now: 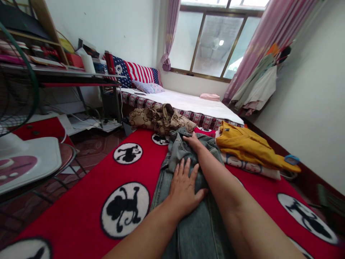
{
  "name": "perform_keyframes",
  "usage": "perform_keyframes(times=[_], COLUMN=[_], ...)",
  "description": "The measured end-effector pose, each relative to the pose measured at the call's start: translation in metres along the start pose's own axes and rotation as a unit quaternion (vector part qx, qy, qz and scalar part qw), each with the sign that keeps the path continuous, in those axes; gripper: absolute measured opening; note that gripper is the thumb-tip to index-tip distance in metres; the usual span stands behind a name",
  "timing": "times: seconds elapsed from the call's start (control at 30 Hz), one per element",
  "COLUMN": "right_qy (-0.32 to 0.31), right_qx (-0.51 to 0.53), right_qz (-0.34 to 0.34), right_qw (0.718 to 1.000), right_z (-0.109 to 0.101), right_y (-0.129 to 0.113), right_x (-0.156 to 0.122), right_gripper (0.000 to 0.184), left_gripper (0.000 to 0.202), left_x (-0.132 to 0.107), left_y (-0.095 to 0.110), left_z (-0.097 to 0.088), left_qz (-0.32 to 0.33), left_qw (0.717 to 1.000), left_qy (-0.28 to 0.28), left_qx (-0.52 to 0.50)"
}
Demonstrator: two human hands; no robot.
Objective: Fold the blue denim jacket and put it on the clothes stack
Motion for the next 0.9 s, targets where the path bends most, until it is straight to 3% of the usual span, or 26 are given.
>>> perform_keyframes(times=[0.1, 0.2, 0.3, 0.47, 0.57, 0.67, 0.73, 0.83, 0.9], right_qy=[-0.074, -0.111, -0.105, -0.066, -0.084, -0.05, -0.031, -0.016, -0.011], right_qx=[0.023, 0.028, 0.01, -0.148, -0.229, -0.25, -0.243, -0.239, -0.255], right_qz=[0.018, 0.03, -0.011, -0.188, -0.184, -0.18, -0.185, -0.198, -0.227], right_qw=[0.997, 0.993, 0.994, 0.969, 0.952, 0.95, 0.952, 0.951, 0.94], right_z=[-0.002, -0.018, -0.046, -0.087, -0.093, -0.092, -0.091, -0.091, -0.092], right_y=[0.001, 0.002, 0.006, 0.013, 0.019, 0.021, 0.021, 0.019, 0.015], right_x=[-0.02, -0.045, -0.08, -0.151, -0.18, -0.191, -0.193, -0.195, -0.198], right_gripper=[0.092, 0.097, 0.086, 0.059, 0.053, 0.058, 0.063, 0.069, 0.069], left_gripper=[0.077, 0.067, 0.056, 0.04, 0.045, 0.043, 0.045, 0.057, 0.054], left_x=[0.002, 0.004, 0.006, 0.009, 0.009, 0.009, 0.012, 0.024, 0.034], left_y=[-0.001, -0.003, -0.005, -0.013, -0.013, -0.013, -0.017, -0.032, -0.043], left_z=[-0.002, -0.003, -0.001, -0.001, -0.01, -0.026, -0.037, -0.047, -0.049], left_qz=[-0.01, -0.018, -0.014, -0.017, -0.015, -0.003, -0.03, -0.096, -0.105], left_qw=[1.0, 1.0, 0.999, 0.989, 0.983, 0.979, 0.969, 0.968, 0.975], left_qy=[-0.007, 0.002, 0.032, 0.12, 0.164, 0.204, 0.227, 0.197, 0.16], left_qx=[0.005, 0.006, -0.007, -0.085, -0.087, 0.016, 0.089, 0.12, 0.116])
Point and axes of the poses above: each hand's wrist, its own x-axis towards the middle knuckle, its own z-axis out of the palm, y = z × x, the point moved 2 cm from there along x, towards the middle knuckle, and after that the axes turned 12 degrees about y, right-handed, at the moved point
